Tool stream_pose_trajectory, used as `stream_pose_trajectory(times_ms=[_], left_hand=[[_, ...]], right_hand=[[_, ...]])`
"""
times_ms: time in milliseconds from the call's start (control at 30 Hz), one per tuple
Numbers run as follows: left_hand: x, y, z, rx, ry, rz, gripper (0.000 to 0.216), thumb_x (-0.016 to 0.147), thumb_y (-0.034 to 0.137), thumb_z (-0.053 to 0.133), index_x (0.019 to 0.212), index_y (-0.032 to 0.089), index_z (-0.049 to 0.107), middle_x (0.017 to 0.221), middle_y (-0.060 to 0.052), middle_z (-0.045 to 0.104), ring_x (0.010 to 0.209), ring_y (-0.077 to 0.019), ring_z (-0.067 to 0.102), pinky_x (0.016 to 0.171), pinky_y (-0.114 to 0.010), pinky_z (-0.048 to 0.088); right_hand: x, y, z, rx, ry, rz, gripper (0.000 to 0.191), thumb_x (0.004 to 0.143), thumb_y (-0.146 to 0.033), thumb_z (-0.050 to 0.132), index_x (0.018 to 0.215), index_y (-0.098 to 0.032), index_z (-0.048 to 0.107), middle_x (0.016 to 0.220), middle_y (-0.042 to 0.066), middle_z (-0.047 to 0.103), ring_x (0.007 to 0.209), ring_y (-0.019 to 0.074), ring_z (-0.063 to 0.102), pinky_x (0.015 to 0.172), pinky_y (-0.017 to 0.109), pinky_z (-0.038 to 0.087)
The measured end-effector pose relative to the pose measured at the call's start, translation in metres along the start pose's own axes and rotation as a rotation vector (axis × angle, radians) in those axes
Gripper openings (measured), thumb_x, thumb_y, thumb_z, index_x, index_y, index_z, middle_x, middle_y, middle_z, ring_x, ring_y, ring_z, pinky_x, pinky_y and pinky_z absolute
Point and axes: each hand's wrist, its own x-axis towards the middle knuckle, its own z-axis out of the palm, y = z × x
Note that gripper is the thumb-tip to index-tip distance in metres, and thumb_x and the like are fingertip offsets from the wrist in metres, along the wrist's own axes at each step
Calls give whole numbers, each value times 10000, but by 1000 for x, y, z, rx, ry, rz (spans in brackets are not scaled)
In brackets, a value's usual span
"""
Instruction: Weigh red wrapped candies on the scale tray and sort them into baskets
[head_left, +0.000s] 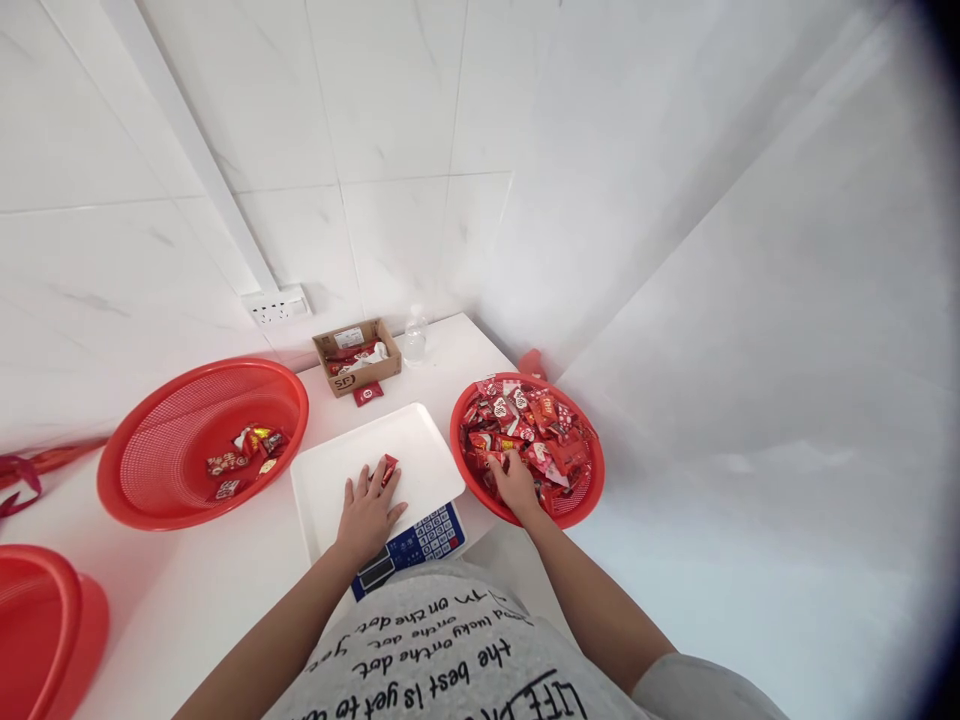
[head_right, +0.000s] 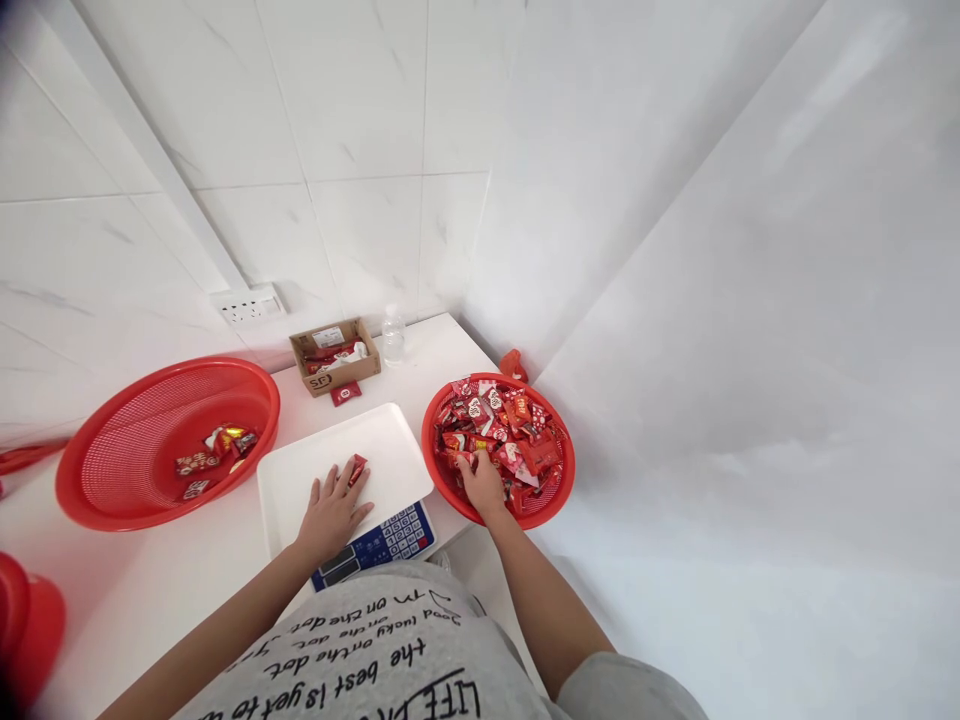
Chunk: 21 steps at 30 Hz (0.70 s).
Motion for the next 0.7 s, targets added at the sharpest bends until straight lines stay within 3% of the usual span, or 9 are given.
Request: stream_pose_trajectory(times_ms=[100,300,467,567,700], left_hand=[[0,0,0,6,7,3,545,868,450,360,1376,270,280,1489,-30,166,1327,-341,185,1038,-551,194],[-1,-2,0,1,12,18,543,868,454,357,1376,277,282,1490,-34,165,1328,-340,183,1038,-551,192],[-1,-2,-1,-3,-7,13,544,871,455,349,1379,275,274,1494,-32,146,1332,-339,168,1041,-553,178],[0,-2,0,-2,-7,15,550,867,456,356,1380,277,270,1496,-34,140,1333,-340,163,1039,-557,176],[0,-4,2,-6,9,28,560,860,447,370,1383,280,259,1495,-32,143,1330,-342,173,1034,-560,183]], right_hand=[[-1,2,-2,36,35,34,347,797,-531,356,835,-208,475,661,12,564,632,200,534,592,284,357],[-2,4,-2,351,121,133,348,679,-502,509,858,-207,463,810,31,581,743,203,554,721,328,415],[-5,-12,-5,482,151,176,374,651,-503,566,861,-206,481,811,22,579,729,185,546,693,317,439],[-13,-34,-7,660,38,178,394,675,-547,558,883,-221,485,719,-16,563,621,154,530,583,286,440],[-26,-69,-5,862,-261,136,390,744,-586,470,882,-223,503,716,-16,573,567,121,536,536,256,450]])
